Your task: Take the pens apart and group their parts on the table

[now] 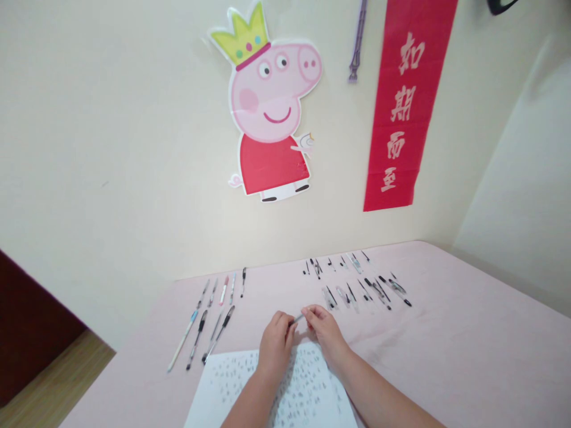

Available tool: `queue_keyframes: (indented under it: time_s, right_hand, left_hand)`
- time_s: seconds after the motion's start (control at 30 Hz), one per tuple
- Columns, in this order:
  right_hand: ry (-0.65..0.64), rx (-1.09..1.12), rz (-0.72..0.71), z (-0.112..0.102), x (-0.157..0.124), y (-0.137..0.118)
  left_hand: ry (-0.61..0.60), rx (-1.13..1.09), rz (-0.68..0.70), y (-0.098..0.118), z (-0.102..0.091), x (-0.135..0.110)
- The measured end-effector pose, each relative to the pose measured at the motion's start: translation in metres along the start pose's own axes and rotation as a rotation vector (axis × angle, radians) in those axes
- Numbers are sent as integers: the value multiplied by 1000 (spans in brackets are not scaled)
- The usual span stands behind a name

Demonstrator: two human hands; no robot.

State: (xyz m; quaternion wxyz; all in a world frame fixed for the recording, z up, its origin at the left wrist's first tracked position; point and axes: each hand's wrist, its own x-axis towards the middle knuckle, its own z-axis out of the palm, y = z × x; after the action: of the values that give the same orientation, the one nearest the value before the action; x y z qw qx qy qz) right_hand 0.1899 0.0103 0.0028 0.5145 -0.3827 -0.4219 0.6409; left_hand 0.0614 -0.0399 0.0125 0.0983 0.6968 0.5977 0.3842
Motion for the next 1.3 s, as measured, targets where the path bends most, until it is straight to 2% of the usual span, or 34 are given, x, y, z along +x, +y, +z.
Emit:
queue_keyframes:
  time_s: [0.2,0.43,0.63,0.9,1.1,1.3]
  right_hand:
    - [-5,-13,-7,-1,0,-1]
    - [-22,25,9,0,1,-3]
    - [31,29,19,0,0,0]
    - [-12,89,62,-2,3,1]
    - [34,75,62,-1,3,2]
    - [-12,88,74,-3,4,2]
  left_hand:
    - [-32,-17,-10,-4,3,-1]
    - [-6,-20,-4,-5,2,0]
    - [-12,-13,-9,-3,1,1]
    - [14,-15,-19,-3,1,1]
    - [1,-24,-14,-2,1,1]
    - [17,-4,-55,-3,2,1]
